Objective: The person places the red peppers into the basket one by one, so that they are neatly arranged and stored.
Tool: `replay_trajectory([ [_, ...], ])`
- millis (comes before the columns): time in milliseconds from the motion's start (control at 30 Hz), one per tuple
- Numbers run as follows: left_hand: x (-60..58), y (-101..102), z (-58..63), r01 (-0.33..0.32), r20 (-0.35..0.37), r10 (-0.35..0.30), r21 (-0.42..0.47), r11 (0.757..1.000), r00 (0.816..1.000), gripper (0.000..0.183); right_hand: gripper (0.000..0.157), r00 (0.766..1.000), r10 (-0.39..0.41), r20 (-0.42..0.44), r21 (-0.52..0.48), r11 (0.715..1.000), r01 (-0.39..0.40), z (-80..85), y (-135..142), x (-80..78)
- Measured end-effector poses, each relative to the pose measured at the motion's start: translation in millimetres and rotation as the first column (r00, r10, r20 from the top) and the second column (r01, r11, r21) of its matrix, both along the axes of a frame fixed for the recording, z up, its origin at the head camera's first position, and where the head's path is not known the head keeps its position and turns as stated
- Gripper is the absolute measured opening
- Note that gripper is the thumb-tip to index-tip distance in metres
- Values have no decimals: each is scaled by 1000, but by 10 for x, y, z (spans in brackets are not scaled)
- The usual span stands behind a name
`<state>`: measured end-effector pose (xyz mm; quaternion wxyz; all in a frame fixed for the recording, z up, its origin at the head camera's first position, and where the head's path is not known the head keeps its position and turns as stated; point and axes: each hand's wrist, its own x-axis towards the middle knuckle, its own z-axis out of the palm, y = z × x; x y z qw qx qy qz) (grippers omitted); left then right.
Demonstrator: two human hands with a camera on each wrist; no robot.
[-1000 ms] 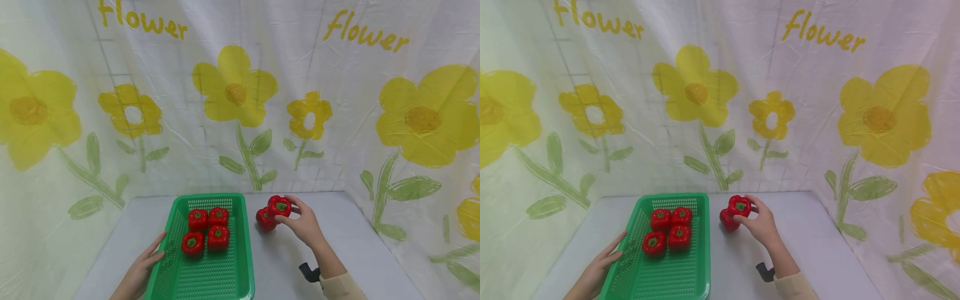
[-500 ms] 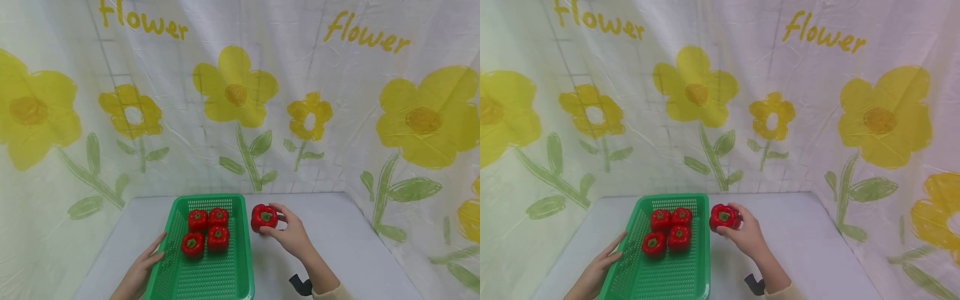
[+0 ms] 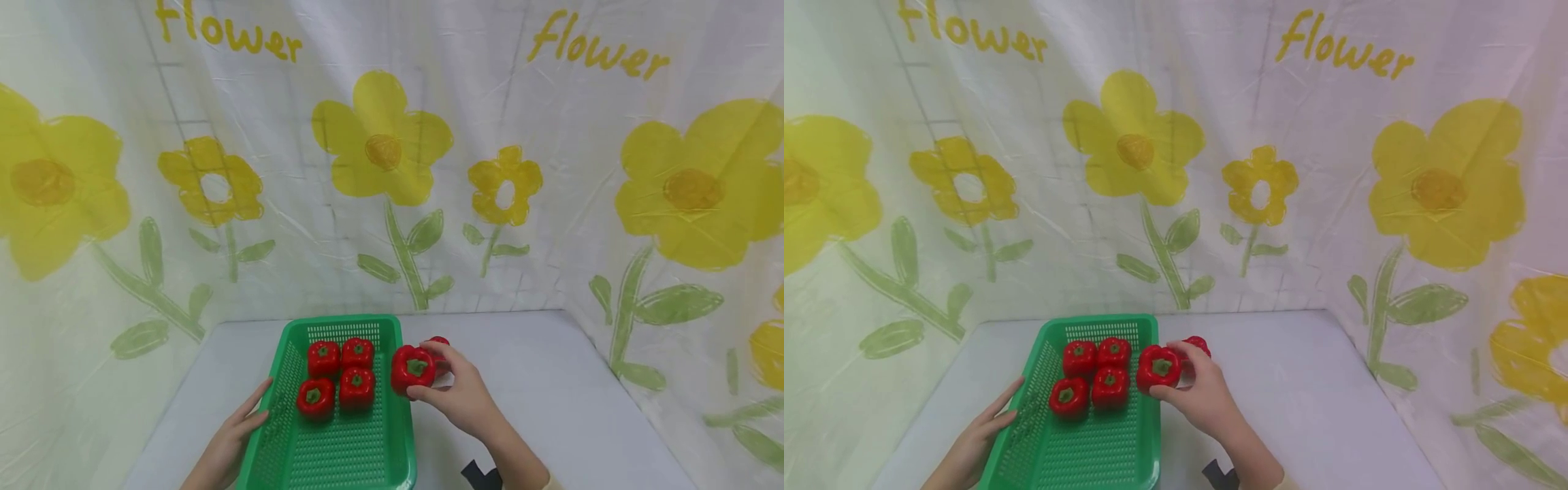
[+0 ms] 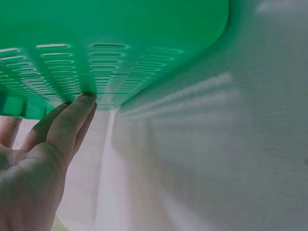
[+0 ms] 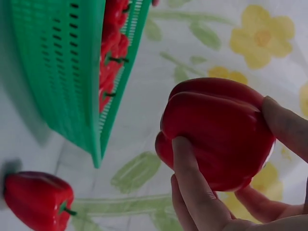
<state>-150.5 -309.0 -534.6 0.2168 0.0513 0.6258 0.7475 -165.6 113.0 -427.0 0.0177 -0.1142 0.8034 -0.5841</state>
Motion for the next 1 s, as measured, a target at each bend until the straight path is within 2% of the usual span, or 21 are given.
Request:
replay_trajectory([
  [233, 32, -30, -23, 46, -27, -45, 61, 997, 999, 62, 70, 997, 69, 40, -18, 998, -68, -15, -97, 106],
  [500, -38, 13, 6, 23, -70, -23, 3, 1000, 997, 61, 69, 995, 102, 21, -32, 994, -101, 27, -233, 140],
  [700, -30, -3, -1, 41, -46, -38, 63, 997, 998, 61, 65, 983, 180, 40, -61, 982, -177, 5, -445, 201],
  [1000, 0, -27, -21, 53, -46, -48, 98, 994, 998, 62, 62, 967, 236, 98, -80, 970, -228, -60, -725, 303],
])
